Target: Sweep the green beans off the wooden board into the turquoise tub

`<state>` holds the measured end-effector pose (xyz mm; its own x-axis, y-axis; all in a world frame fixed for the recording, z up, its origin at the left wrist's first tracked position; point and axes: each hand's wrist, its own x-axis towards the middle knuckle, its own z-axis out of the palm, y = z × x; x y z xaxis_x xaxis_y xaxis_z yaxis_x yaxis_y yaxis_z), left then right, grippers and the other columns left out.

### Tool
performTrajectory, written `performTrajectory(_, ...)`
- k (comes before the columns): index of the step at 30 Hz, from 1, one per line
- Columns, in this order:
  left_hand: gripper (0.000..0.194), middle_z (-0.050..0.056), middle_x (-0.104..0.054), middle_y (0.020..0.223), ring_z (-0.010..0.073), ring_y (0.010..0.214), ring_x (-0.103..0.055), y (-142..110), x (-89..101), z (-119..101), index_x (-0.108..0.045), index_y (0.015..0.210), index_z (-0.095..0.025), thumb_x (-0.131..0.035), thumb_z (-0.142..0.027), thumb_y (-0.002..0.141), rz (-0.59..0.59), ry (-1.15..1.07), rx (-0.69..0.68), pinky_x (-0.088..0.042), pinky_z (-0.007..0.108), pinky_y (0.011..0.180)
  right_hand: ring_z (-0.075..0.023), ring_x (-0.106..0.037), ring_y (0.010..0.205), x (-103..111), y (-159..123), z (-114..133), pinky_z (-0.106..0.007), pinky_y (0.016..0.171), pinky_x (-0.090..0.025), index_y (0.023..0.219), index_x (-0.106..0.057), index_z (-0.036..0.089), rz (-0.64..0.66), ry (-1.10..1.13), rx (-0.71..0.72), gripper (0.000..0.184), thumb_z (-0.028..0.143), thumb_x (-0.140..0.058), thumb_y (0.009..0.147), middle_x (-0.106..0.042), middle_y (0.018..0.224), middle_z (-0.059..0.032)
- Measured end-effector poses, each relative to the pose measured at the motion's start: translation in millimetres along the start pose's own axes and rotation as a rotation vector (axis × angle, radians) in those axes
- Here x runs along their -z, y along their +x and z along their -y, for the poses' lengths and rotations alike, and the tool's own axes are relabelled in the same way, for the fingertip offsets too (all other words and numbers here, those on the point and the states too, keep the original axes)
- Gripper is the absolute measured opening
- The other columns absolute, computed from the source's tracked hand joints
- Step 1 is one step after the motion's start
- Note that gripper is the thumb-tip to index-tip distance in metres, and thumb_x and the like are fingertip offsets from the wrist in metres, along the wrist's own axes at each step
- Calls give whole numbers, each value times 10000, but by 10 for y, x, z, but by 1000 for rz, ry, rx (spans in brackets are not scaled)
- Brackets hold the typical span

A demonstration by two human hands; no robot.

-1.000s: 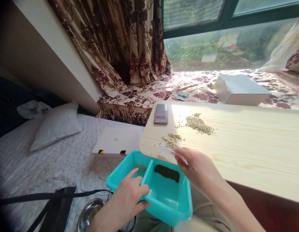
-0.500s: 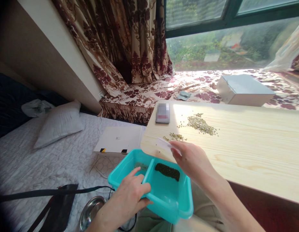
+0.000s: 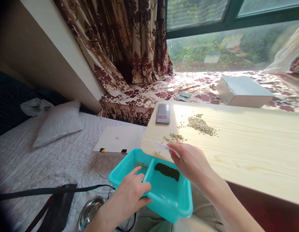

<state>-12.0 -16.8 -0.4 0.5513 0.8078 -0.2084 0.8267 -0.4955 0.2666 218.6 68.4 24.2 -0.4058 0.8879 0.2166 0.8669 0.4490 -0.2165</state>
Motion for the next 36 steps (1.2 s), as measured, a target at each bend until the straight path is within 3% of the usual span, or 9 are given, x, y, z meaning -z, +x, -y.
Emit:
performTrajectory(9, 235, -30, -621, 787, 204, 849, -666, -102, -45, 116, -678, 820, -222, -881, -341, 806, -56, -29, 23, -436, 503, 1126, -197, -761, 738, 9, -49, -3, -272, 579, -537, 1007, -784, 296, 24, 34, 49, 310, 236, -490, 928, -817, 929, -7)
performTrajectory(13, 229, -24, -628, 799, 207, 865, -666, -125, -51, 141, -693, 841, -222, -887, -338, 799, -51, -14, 52, -424, 500, 1139, -223, -763, 775, 8, 118, 33, -282, 576, -526, 1049, -785, 286, -3, -83, -31, 317, 223, -503, 917, -815, 966, -37)
performTrajectory(17, 224, -32, -612, 780, 197, 832, -660, -163, -62, 174, -689, 822, -220, -887, -322, 799, -67, -12, 70, -426, 500, 1137, -226, -763, 805, 23, 220, 157, -281, 602, -525, 990, -789, 281, 67, -127, -27, 304, 183, -514, 904, -813, 980, -32)
performTrajectory(21, 235, -33, -610, 773, 198, 826, -658, -216, -67, 187, -686, 813, -220, -896, -321, 787, -79, 8, 86, -425, 490, 1139, -192, -751, 738, 105, -22, 235, -263, 589, -520, 898, -781, 287, 74, -47, 113, 332, 159, -475, 911, -809, 898, -15)
performTrajectory(24, 261, -25, -621, 780, 198, 835, -666, -208, -63, 140, -681, 806, -215, -912, -331, 768, -55, 38, 69, -425, 470, 1139, -188, -744, 689, 163, -277, 125, -266, 534, -516, 909, -773, 284, 47, 46, 171, 354, 199, -431, 942, -810, 908, -16)
performTrajectory(26, 263, -17, -639, 792, 197, 839, -673, -153, -60, 78, -688, 816, -213, -909, -349, 773, -28, 47, 18, -424, 461, 1140, -205, -746, 681, 176, -389, -26, -280, 523, -523, 1024, -765, 280, -62, 48, 70, 341, 270, -429, 961, -812, 929, -29)
performTrajectory(28, 268, -3, -655, 789, 200, 837, -679, -58, -52, -3, -699, 819, -205, -896, -385, 787, 17, 56, -47, -430, 454, 1135, -224, -727, 605, 172, -439, -190, -289, 463, -490, 1034, -765, 289, -154, -6, -70, 320, 338, -460, 946, -802, 811, -28)
performTrajectory(31, 274, 9, -672, 781, 209, 841, -686, 111, -22, -144, -717, 832, -202, -866, -432, 817, 73, 66, -149, -450, 472, 1112, -217, -709, 565, 156, -436, -352, -271, 424, -446, 949, -774, 315, -154, -34, -200, 288, 360, -492, 911, -787, 743, -17)
performTrajectory(36, 267, 27, -689, 773, 212, 834, -692, 264, 34, -319, -732, 828, -192, -852, -430, 835, 126, 88, -241, -461, 477, 1099, -226, -712, 583, 121, -380, -350, -267, 437, -439, 924, -781, 301, -93, -67, -254, 284, 337, -503, 883, -791, 760, -28)
